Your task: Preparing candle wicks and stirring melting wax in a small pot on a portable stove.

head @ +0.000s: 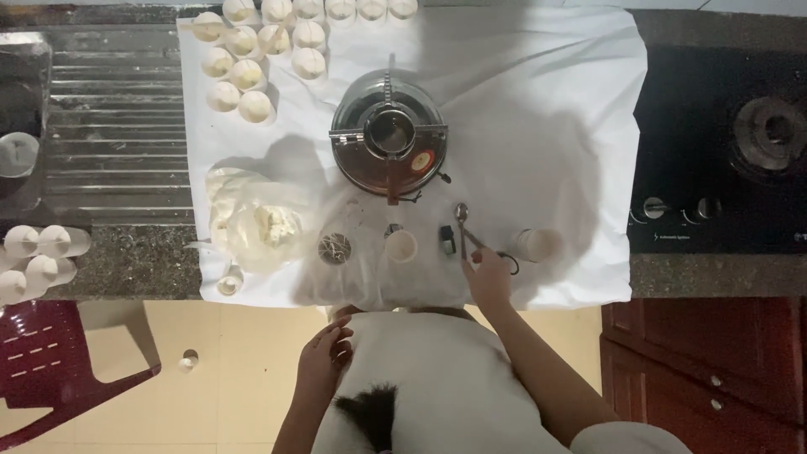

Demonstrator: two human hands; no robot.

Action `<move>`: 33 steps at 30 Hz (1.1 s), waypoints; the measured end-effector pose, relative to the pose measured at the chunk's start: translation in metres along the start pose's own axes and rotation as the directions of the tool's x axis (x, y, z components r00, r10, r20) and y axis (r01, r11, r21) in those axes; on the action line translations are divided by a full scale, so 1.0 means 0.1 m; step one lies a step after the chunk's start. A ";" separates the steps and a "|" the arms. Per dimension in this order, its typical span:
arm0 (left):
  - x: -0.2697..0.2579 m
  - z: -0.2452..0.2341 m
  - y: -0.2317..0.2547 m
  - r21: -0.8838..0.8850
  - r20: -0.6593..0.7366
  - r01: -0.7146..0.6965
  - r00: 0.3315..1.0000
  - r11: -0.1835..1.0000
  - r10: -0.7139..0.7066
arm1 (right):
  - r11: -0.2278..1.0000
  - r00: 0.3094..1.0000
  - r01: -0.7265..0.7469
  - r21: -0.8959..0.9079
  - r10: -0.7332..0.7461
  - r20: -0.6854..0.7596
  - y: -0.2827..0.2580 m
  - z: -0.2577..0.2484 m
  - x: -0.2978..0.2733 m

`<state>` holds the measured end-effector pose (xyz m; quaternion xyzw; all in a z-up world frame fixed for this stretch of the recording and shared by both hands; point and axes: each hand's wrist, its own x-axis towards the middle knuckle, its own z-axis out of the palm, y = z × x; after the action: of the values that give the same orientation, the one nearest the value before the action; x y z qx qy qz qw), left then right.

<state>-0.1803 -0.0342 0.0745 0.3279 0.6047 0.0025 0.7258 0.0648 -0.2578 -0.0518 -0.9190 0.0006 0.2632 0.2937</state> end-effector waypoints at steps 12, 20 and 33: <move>-0.02 0.15 0.18 0.016 0.051 -0.036 0.998 0.999 0.035 | 0.893 0.966 0.256 -0.369 -0.226 0.122 -0.33 0.38 0.48; 0.01 0.65 0.27 0.630 0.342 -0.412 0.908 0.658 0.241 | 0.952 0.937 0.092 0.293 -0.183 0.299 -0.67 -0.25 -0.29; 0.11 1.12 0.04 0.429 0.713 -0.503 0.699 0.750 0.061 | 0.949 0.885 0.286 0.130 -0.314 0.343 -0.88 -0.56 -0.83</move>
<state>-0.0774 -0.0795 0.0727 0.6110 0.2156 -0.1849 0.7389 0.0340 -0.2275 0.0744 -0.8326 -0.1851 0.3778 0.3604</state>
